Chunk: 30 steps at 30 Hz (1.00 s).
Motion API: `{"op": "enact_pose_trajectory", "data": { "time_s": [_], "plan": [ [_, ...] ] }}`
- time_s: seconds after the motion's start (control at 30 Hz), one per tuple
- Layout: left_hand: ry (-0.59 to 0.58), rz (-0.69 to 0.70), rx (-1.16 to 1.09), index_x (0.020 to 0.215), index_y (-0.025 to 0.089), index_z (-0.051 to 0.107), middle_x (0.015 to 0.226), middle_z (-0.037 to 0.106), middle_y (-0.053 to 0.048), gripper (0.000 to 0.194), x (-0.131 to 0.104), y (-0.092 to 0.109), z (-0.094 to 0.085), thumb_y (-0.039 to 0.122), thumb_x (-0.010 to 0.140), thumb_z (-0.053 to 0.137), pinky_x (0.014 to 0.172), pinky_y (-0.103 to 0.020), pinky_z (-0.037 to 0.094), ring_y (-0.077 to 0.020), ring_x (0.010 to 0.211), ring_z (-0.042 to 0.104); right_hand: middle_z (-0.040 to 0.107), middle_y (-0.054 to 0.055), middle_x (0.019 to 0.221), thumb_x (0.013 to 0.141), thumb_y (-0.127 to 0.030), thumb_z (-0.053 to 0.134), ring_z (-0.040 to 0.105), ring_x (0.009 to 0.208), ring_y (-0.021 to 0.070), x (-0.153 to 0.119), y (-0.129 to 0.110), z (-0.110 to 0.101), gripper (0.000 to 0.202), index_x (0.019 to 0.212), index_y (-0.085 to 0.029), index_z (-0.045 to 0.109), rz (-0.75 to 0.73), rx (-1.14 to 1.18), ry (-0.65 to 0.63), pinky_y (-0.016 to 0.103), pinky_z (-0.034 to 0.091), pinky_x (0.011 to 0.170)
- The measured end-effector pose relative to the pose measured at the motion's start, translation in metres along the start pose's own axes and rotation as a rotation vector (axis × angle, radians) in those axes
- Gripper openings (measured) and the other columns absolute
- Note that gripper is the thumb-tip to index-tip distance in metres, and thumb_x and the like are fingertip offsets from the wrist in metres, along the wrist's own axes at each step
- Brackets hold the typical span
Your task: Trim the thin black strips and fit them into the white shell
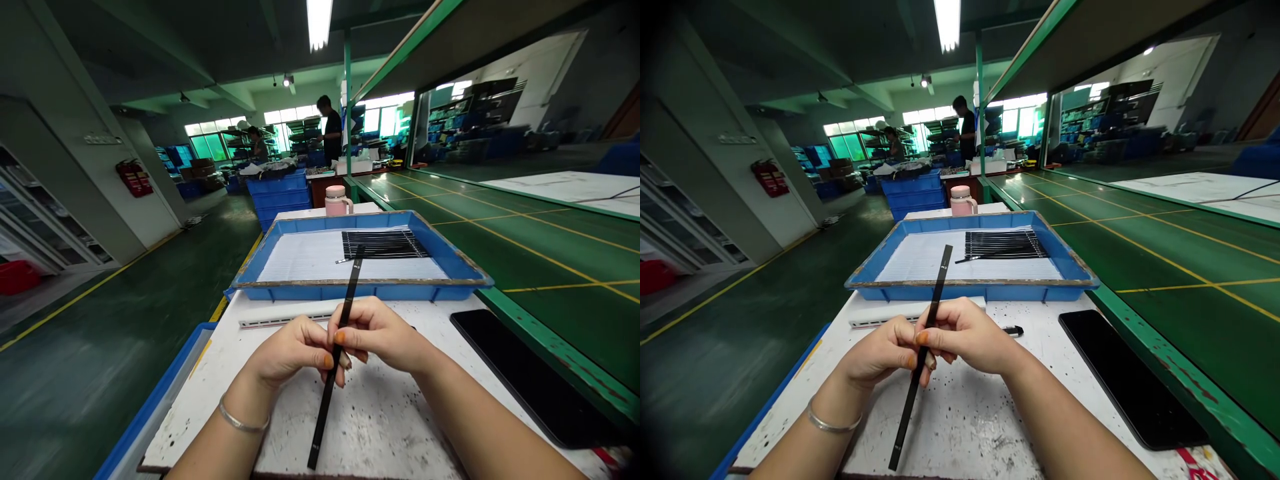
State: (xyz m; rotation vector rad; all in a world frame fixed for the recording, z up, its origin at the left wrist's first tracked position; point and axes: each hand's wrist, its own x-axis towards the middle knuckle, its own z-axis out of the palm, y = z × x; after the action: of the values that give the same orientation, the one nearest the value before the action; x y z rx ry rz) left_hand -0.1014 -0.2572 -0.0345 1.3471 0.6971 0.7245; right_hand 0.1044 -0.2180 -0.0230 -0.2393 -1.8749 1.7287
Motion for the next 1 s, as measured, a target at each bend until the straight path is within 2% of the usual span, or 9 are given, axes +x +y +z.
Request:
{"op": "enact_pose_trajectory", "data": {
  "time_s": [0.13, 0.2, 0.33, 0.4, 0.47, 0.53, 0.67, 0.83, 1.0],
  "plan": [
    [-0.008, -0.006, -0.012, 0.077, 0.016, 0.084, 0.073, 0.077, -0.014, 0.032, 0.0, 0.001, 0.001, 0.047, 0.074, 0.088, 0.076, -0.039, 0.055, -0.0274, 0.072, 0.07, 0.062, -0.003, 0.076, 0.101, -0.043, 0.067, 0.056, 0.057, 0.0103, 0.001, 0.001, 0.001, 0.029, 0.098, -0.015, 0.065, -0.007, -0.005, 0.01, 0.023, 0.048, 0.051],
    [0.031, 0.009, -0.045, 0.075, 0.014, 0.084, 0.069, 0.076, -0.014, 0.033, 0.001, 0.002, 0.002, 0.046, 0.071, 0.091, 0.071, -0.037, 0.054, -0.0269, 0.07, 0.07, 0.061, -0.003, 0.076, 0.1, -0.043, 0.069, 0.054, 0.055, 0.0095, 0.002, 0.001, 0.0, 0.029, 0.106, -0.015, 0.066, -0.022, -0.009, 0.045, 0.022, 0.047, 0.05],
    [0.286, 0.128, -0.182, 0.066, 0.011, 0.078, 0.058, 0.069, -0.009, 0.041, 0.0, 0.01, 0.003, 0.047, 0.063, 0.097, 0.055, -0.025, 0.048, -0.0152, 0.054, 0.062, 0.061, -0.001, 0.086, 0.099, -0.044, 0.069, 0.051, 0.057, 0.0089, 0.005, 0.003, -0.004, 0.036, 0.122, -0.017, 0.062, -0.042, -0.016, 0.226, 0.022, 0.046, 0.05],
    [0.438, 0.212, -0.251, 0.067, 0.014, 0.075, 0.058, 0.067, -0.003, 0.041, -0.001, 0.014, 0.001, 0.048, 0.061, 0.098, 0.053, -0.019, 0.047, -0.0094, 0.052, 0.058, 0.062, 0.0, 0.091, 0.101, -0.045, 0.067, 0.052, 0.06, 0.0092, 0.007, 0.004, -0.007, 0.034, 0.119, -0.017, 0.063, -0.013, -0.026, 0.313, 0.022, 0.046, 0.051],
    [0.586, 0.291, -0.312, 0.069, 0.016, 0.073, 0.061, 0.067, 0.001, 0.041, -0.001, 0.016, -0.003, 0.045, 0.059, 0.1, 0.056, -0.017, 0.049, -0.0079, 0.055, 0.059, 0.063, 0.001, 0.092, 0.102, -0.045, 0.065, 0.054, 0.062, 0.0096, 0.007, 0.006, -0.009, 0.032, 0.115, -0.016, 0.064, 0.05, -0.041, 0.346, 0.022, 0.047, 0.051],
    [0.714, 0.352, -0.353, 0.074, 0.017, 0.072, 0.066, 0.068, 0.002, 0.04, -0.001, 0.017, -0.005, 0.042, 0.058, 0.1, 0.057, -0.016, 0.051, -0.008, 0.059, 0.062, 0.065, 0.002, 0.093, 0.101, -0.046, 0.066, 0.056, 0.064, 0.0104, 0.006, 0.008, -0.01, 0.032, 0.111, -0.015, 0.066, 0.127, -0.053, 0.314, 0.022, 0.048, 0.052],
    [0.893, 0.424, -0.375, 0.082, 0.017, 0.07, 0.076, 0.072, 0.001, 0.034, 0.0, 0.016, -0.005, 0.033, 0.066, 0.094, 0.055, -0.014, 0.051, -0.0073, 0.062, 0.064, 0.068, 0.004, 0.094, 0.102, -0.051, 0.065, 0.062, 0.068, 0.0126, 0.006, 0.013, -0.006, 0.037, 0.111, -0.015, 0.068, 0.249, -0.029, 0.143, 0.024, 0.051, 0.054],
    [1.028, 0.493, -0.374, 0.084, 0.017, 0.069, 0.077, 0.071, 0.003, 0.034, 0.0, 0.018, -0.001, 0.032, 0.066, 0.093, 0.052, -0.012, 0.048, -0.0056, 0.063, 0.063, 0.07, 0.004, 0.09, 0.103, -0.06, 0.056, 0.064, 0.065, 0.0127, 0.006, 0.018, -0.002, 0.047, 0.107, -0.014, 0.068, 0.313, 0.076, -0.006, 0.025, 0.051, 0.053],
    [1.113, 0.554, -0.363, 0.084, 0.016, 0.071, 0.076, 0.071, 0.003, 0.034, 0.001, 0.018, -0.001, 0.03, 0.064, 0.094, 0.049, -0.012, 0.046, -0.0064, 0.063, 0.063, 0.067, 0.001, 0.083, 0.102, -0.051, 0.064, 0.06, 0.059, 0.0105, 0.006, 0.017, -0.003, 0.037, 0.105, -0.014, 0.068, 0.337, 0.173, -0.048, 0.022, 0.048, 0.049]
  ]
}}
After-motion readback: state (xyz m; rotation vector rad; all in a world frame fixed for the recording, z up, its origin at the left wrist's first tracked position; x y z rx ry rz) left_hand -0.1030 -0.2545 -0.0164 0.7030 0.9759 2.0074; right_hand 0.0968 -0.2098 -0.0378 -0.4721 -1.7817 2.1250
